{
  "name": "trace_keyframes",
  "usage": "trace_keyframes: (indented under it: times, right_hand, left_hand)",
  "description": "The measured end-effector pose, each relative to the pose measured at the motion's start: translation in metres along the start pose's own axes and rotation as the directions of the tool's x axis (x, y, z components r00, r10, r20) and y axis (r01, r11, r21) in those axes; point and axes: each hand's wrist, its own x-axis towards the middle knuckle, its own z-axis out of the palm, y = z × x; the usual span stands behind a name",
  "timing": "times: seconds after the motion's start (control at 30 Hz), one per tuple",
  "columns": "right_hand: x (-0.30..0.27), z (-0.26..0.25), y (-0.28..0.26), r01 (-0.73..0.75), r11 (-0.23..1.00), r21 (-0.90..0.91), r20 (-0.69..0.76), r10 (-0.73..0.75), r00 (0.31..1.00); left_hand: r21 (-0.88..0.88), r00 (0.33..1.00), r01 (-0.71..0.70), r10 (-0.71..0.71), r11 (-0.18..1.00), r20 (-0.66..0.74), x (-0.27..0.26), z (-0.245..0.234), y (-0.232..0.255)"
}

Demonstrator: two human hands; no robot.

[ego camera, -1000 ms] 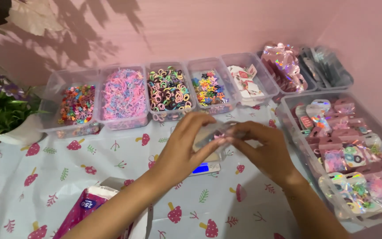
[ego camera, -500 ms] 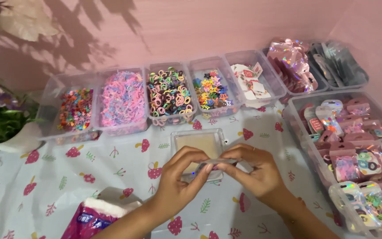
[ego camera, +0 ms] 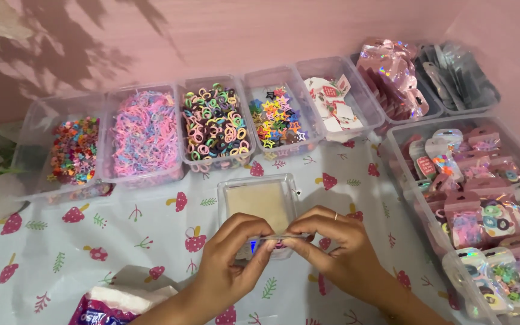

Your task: Sort and pack small decorative accessories into containers and weigh them on a digital scale.

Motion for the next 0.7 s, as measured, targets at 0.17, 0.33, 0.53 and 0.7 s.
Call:
trace_keyframes:
  times: [0.17, 0.33, 0.53, 0.7]
  right_hand:
    - [0.0, 0.003, -0.002, 0.032, 0.999, 0.004, -0.01, -0.032, 0.999]
    - [0.004, 0.003, -0.006, 0.034, 0.997, 0.072, 0.025, -0.036, 0.999]
    - [0.004, 0.0, -0.007, 0.019, 0.992, 0.125, 0.046, -0.024, 0.999]
    - [0.003, -0.004, -0.007, 0.036, 0.985, 0.171, 0.061, -0.047, 0.997]
  left_hand:
    - [0.059, 0.999, -0.046, 0.045, 0.997, 0.006, -0.001, 0.0, -0.002]
    - [0.097, 0.996, -0.088, 0.089, 0.991, -0.011, -0.006, 0.0, -0.011]
    - [0.15, 0.991, -0.102, 0.114, 0.983, -0.073, -0.009, 0.007, -0.015]
    - [0.22, 0.989, 0.006, 0.026, 0.975, -0.144, -0.014, 0.017, -0.004]
